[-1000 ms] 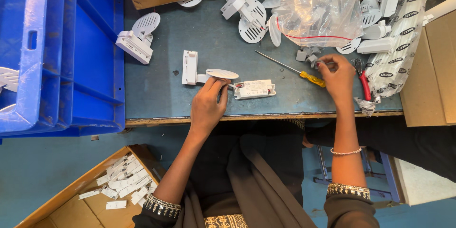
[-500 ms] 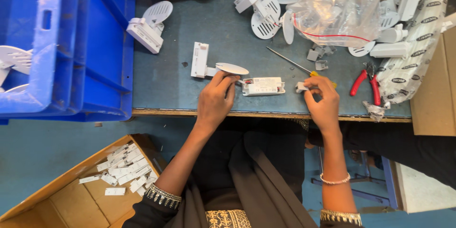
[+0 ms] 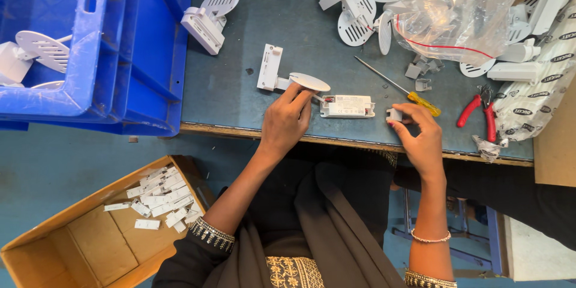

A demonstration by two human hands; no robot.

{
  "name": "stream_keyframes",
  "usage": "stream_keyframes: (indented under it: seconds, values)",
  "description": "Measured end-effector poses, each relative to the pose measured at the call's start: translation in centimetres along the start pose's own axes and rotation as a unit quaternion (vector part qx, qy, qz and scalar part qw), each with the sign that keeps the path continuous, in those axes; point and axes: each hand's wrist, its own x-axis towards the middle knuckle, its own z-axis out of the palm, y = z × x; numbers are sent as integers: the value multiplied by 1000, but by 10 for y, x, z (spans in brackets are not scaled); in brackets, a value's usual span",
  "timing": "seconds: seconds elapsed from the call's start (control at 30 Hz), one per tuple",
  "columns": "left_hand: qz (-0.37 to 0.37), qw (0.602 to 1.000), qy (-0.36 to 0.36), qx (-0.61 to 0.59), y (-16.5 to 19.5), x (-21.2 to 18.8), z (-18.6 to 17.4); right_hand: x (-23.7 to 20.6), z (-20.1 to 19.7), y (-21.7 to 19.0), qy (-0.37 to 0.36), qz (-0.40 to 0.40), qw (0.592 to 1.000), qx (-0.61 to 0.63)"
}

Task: The person assembles small white plastic electronic components on a workbench. They use a screwdriver to tighten screws, insert small parts, and place finished units into a blue crate.

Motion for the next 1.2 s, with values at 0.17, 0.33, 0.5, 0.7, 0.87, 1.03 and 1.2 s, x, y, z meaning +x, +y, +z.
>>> stream_keyframes:
  seconds: [0.17,0.33,0.5,0.7,0.87,1.03,1.2]
  values:
    - [-29,999,-20,-2,-1,0,1,11,4,-8,2,-24,993,116]
    - [-25,1000,-5,-11,0,0,0,23,22,-34,-47,-50,989,129]
    - [-22,1000,5,-22,2,0,-3,34,43,-62,-102,-87,988,83]
    - [-37,999,2,-32,2,0,-5,37,61,-78,-95,-95,991,21]
    - [-45,998,-2,-32,1,1,-4,42,65,-77,-103,-114,988,14]
    - [-42,999,6,-34,2,1,-6,45,70,-80,-109,-146,983,-31]
    - [-37,999,11,-38,3,1,-8,50,66,-91,-143,-132,978,-71]
